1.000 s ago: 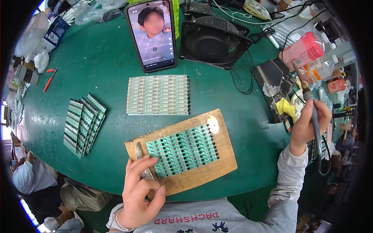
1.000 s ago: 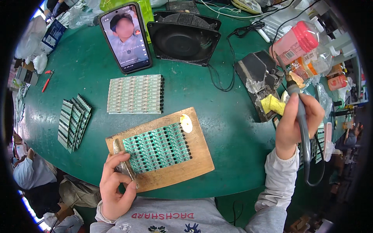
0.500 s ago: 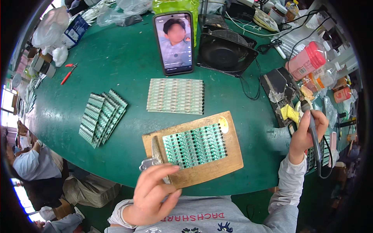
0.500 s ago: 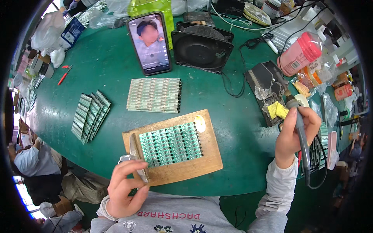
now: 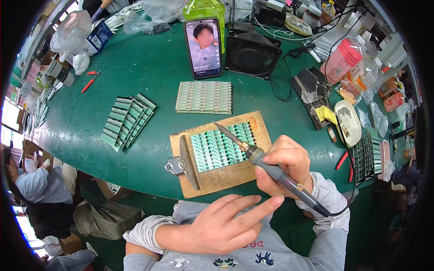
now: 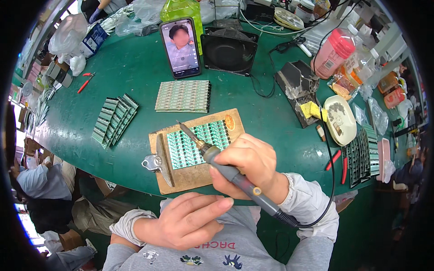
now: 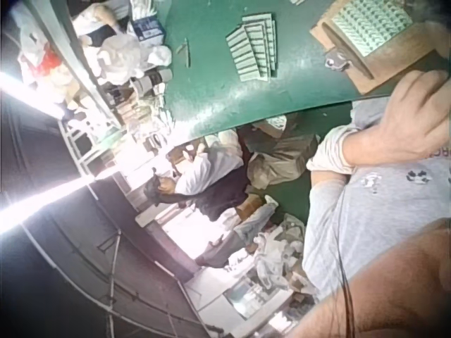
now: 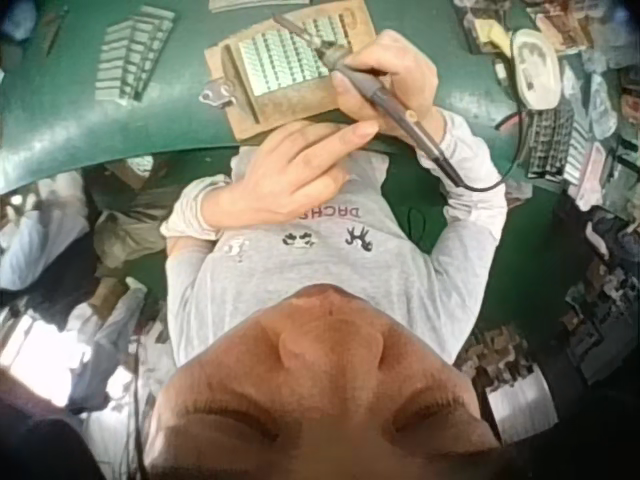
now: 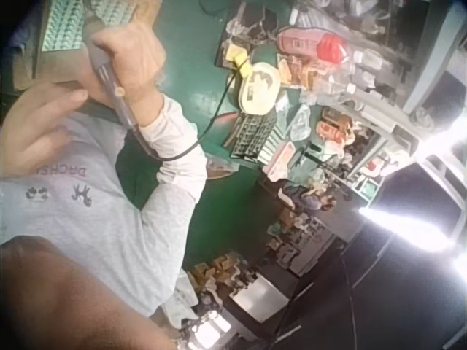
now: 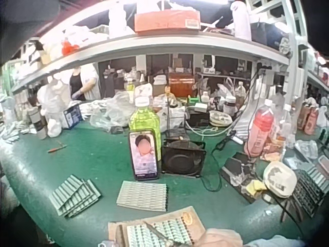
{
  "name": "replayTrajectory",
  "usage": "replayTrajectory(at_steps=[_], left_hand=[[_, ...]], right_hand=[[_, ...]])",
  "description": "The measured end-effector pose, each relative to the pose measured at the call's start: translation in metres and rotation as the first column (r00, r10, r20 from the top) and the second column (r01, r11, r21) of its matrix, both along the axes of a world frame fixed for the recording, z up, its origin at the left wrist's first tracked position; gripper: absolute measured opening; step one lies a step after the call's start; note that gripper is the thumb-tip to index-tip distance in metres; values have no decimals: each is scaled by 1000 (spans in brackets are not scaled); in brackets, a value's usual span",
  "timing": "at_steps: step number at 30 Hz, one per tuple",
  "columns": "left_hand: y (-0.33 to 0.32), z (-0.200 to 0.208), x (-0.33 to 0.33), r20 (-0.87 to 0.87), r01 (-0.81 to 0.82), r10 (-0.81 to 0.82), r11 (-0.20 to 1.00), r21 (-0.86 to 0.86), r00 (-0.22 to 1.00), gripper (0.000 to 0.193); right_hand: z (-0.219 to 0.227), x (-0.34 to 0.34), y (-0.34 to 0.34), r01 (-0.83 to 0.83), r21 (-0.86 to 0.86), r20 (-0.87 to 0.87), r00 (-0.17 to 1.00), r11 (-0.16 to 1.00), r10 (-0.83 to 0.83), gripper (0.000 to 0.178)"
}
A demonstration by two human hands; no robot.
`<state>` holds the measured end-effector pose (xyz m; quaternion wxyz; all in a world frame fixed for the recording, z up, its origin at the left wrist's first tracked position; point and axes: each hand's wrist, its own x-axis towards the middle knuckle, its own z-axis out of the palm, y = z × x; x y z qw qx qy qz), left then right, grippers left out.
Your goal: The person solders electronic components onto a circuit board panel with a soldering iron, unclips the panel from a wooden board, attaches a new circuit board panel to the board, and solders components onto the new panel.
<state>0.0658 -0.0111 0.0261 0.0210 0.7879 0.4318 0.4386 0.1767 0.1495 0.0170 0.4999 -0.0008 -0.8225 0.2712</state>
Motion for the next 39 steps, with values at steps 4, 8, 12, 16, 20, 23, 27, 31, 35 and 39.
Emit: replayTrajectory(at_steps=[4,8,12,16,20,23,27,31,35,39], left_hand=[[3,-3,4,2,-15,15,1000,21,1000,16],[11,-3,1,-20,22,-22,1000,-15,1000,17],[15,-10,-2,-35,44,-46,998,-43,998,13],[15,-10,-6,-70,57,-63,996,-72,996,16],[15,-11,-8,-53,72,-77,994,-85,996,17],[17,-13,-6,-60,48,-52,996,-70,997,16],[18,-13,-7,-61,58,-62,996,-75,996,16],[19,-14,-7,-47,72,-75,996,-54,996,15],[17,-17,-4,-18,42,-43,998,-50,999,15],[15,-17,-4,-16,37,-38,998,-58,999,15]], right_hand=[[0,3,1,21,89,85,996,996,-29,32],[-9,1,3,67,116,92,993,991,-78,31],[-17,-3,5,104,136,46,993,985,-111,27],[-22,-5,7,114,160,30,992,981,-120,22],[-23,-7,7,98,167,15,995,981,-102,20],[-25,-6,6,105,153,-21,995,983,-103,21],[-27,-6,5,106,149,-13,994,983,-105,20],[-28,-6,5,100,140,-14,995,985,-99,20],[-27,-1,7,28,150,46,998,988,-35,25],[-28,0,5,29,145,45,998,989,-36,25]])
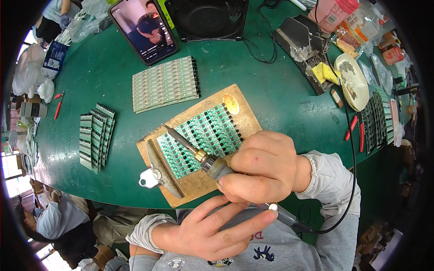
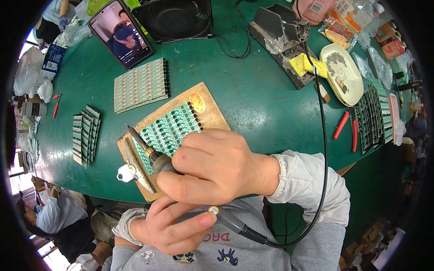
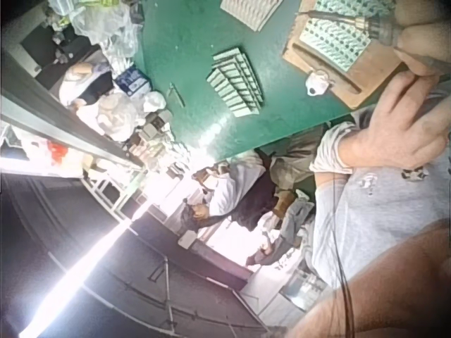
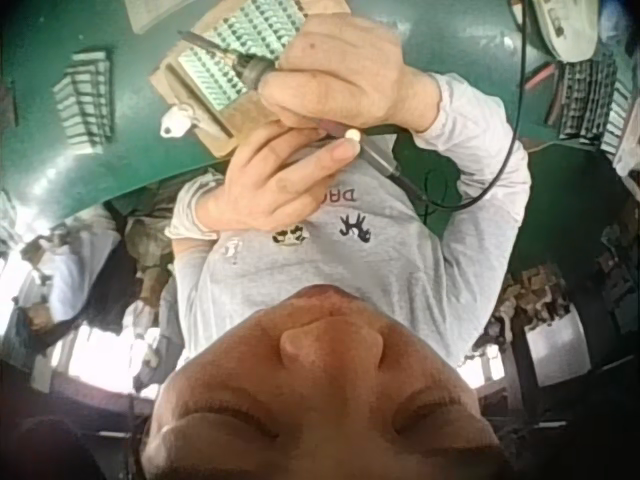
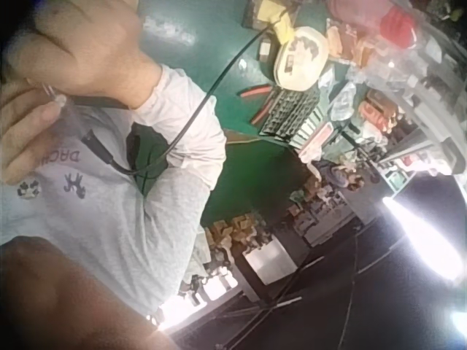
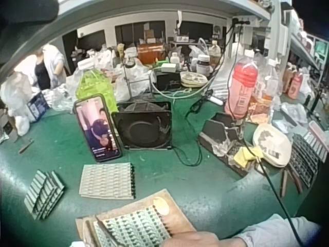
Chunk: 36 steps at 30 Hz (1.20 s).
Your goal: The person solders electronic components onto a circuit board panel with a soldering iron, unclips the panel from a wooden board, attaches a new circuit board panel to the board, and solders components onto the new panel.
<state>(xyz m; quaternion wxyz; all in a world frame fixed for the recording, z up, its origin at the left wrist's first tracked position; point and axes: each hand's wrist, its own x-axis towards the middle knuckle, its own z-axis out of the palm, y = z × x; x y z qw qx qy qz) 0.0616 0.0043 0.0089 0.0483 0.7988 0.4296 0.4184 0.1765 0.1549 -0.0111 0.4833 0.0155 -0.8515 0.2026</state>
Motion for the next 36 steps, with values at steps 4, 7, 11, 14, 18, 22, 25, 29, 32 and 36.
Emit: replayTrajectory(at_steps=[4,7,11,14,18,22,25,29,32,36], left_hand=[[-1,2,-3,-59,24,-24,1000,-9,998,14],[-1,1,-4,-72,22,-23,1000,-8,997,14],[-1,1,-4,-76,17,-17,1000,-5,997,14],[0,1,-4,-69,26,-26,1000,-6,997,14],[-1,1,-5,-60,31,-33,999,-20,998,15],[-1,0,-6,-67,32,-33,999,-26,997,16],[-2,-1,-6,-67,28,-29,999,-19,997,17],[-4,-1,-6,-72,15,-16,1000,-22,997,17],[-4,1,-7,-68,24,-26,999,-30,997,16],[-8,0,-7,-20,20,-20,1000,-11,1000,13]], right_hand=[[0,1,0,-4,1,16,1000,1000,4,24],[0,0,0,-2,1,19,1000,1000,2,24],[-1,1,0,-7,4,31,999,1000,7,23],[-2,1,0,-9,2,31,999,1000,9,23],[-2,0,0,-5,5,30,1000,1000,5,22],[-3,-1,0,-6,7,33,999,1000,6,22],[-3,0,-1,-8,3,36,999,1000,8,22],[-4,-1,-2,-17,-8,37,999,1000,17,24],[-4,0,-2,-15,-8,47,999,1000,15,24],[-6,-2,-1,-23,-5,59,998,1000,23,26]])
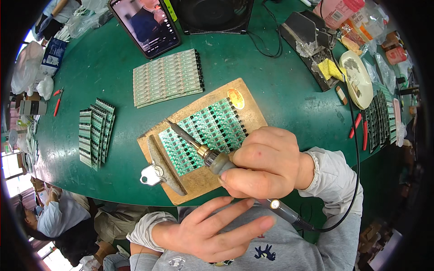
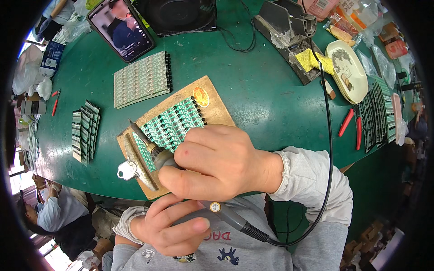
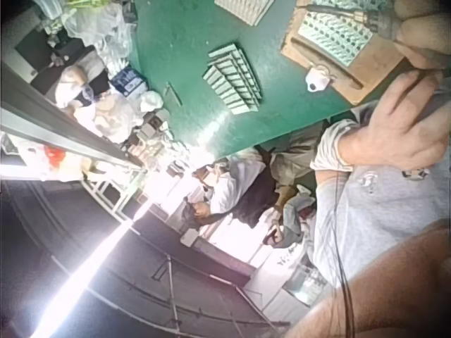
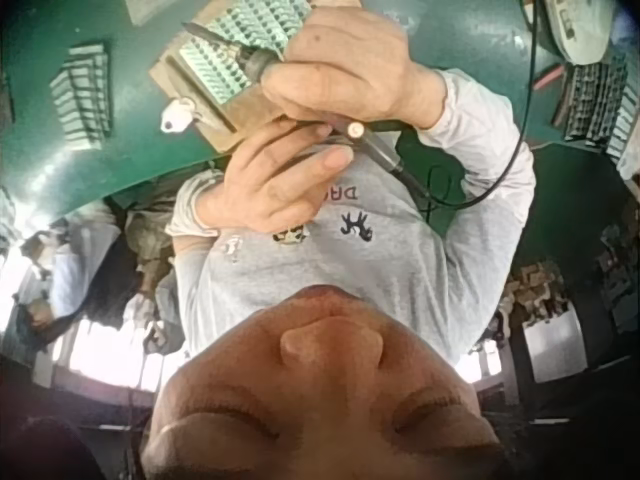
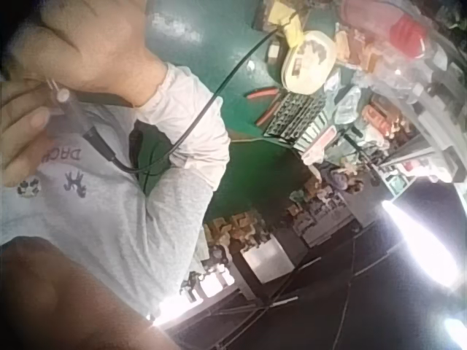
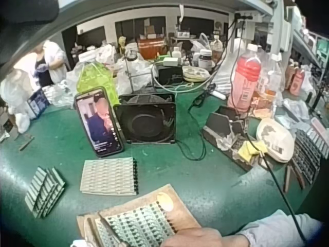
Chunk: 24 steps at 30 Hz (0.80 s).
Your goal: The person solders electronic components onto a circuit board panel with a soldering iron, unclips the panel from a wooden board, attaches a new circuit board panel to the board, and solders components onto the new panel.
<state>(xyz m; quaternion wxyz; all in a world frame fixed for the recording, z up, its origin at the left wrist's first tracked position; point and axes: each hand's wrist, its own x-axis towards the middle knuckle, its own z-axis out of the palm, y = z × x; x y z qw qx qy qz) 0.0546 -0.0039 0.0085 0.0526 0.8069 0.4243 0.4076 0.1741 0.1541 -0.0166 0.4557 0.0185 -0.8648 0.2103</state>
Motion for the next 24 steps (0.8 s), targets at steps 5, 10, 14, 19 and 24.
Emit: replayTrajectory(at_steps=[5,10,14,19,24], left_hand=[[-1,2,-7,22,-34,33,998,45,999,8],[6,3,-17,-35,4,-7,997,-78,999,19],[8,3,-18,-35,-24,19,991,-128,999,24],[13,6,-15,11,80,-80,996,27,997,17],[16,5,-9,35,117,-116,993,-17,993,12]], right_hand=[[-2,-5,1,87,24,-68,994,996,-86,18],[-1,-1,5,53,4,-27,998,999,-53,23],[0,1,9,3,-9,37,999,1000,-3,26],[-2,0,10,1,0,40,999,1000,-1,24],[-2,-3,6,69,-13,-9,998,998,-69,19]])
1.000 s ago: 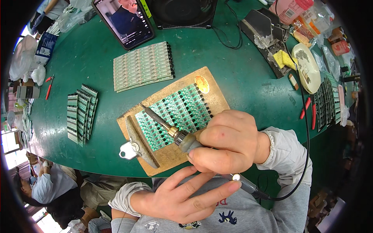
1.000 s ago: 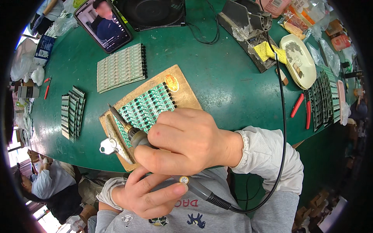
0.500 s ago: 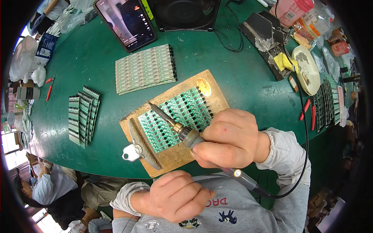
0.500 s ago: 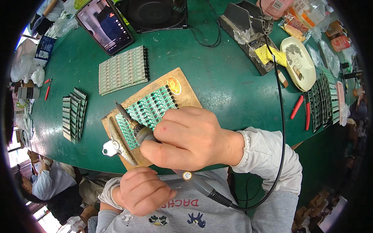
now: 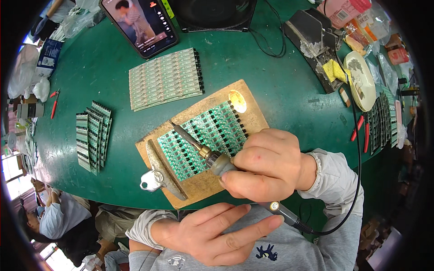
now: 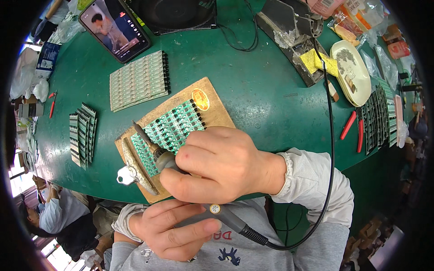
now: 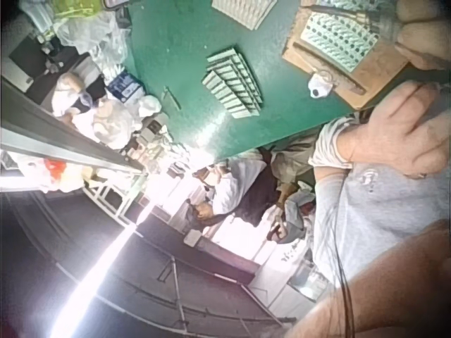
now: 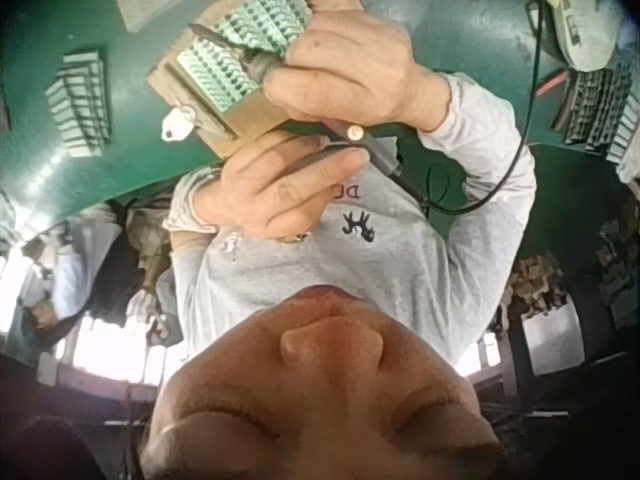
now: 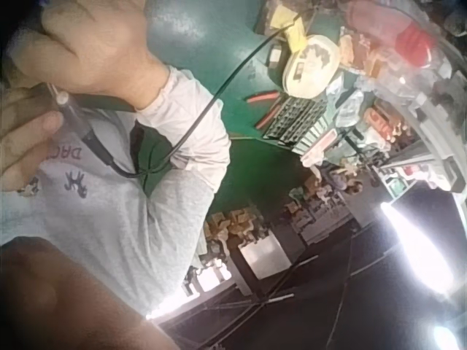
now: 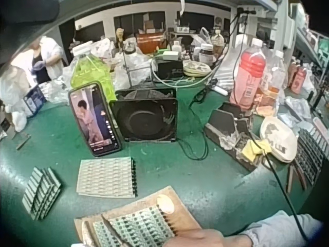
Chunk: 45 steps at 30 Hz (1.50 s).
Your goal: The person solders electronic components onto a circuit board panel with a soldering iron, unclips the panel from a wooden board, attaches a new circuit board panel to the board, and solders components onto the new panel.
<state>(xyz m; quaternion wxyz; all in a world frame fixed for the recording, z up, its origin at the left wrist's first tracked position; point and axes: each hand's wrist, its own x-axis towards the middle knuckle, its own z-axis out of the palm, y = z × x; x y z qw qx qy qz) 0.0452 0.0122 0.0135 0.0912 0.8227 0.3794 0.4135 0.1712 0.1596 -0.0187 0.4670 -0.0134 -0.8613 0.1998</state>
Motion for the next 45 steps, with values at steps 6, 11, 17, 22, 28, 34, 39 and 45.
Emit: replayTrajectory(at_steps=[6,11,17,22,28,34,39,45], left_hand=[[0,-3,-1,8,-5,5,1000,-19,1000,12],[1,-3,-1,6,10,-10,999,-33,1000,15],[0,-3,-3,-6,14,-14,999,-31,1000,13],[0,-3,-6,-23,26,-27,999,-30,999,13],[-1,-3,-5,-11,11,-12,999,-40,1000,13],[0,-5,-5,-61,-53,51,998,-36,997,10],[2,-6,-4,-50,-69,68,997,-26,996,11],[7,0,-10,-21,-15,18,993,115,1000,12]], right_hand=[[1,2,0,-73,-9,56,996,997,74,21],[2,3,1,-76,-5,50,996,997,76,26],[2,3,0,-80,-4,53,995,997,80,26],[1,4,-1,-91,-9,69,993,996,91,26],[1,4,-1,-95,-10,70,993,995,95,26],[1,4,0,-92,-18,82,992,996,93,25],[3,4,2,-103,-21,88,991,994,104,25],[3,0,2,-15,23,37,999,1000,15,23]])
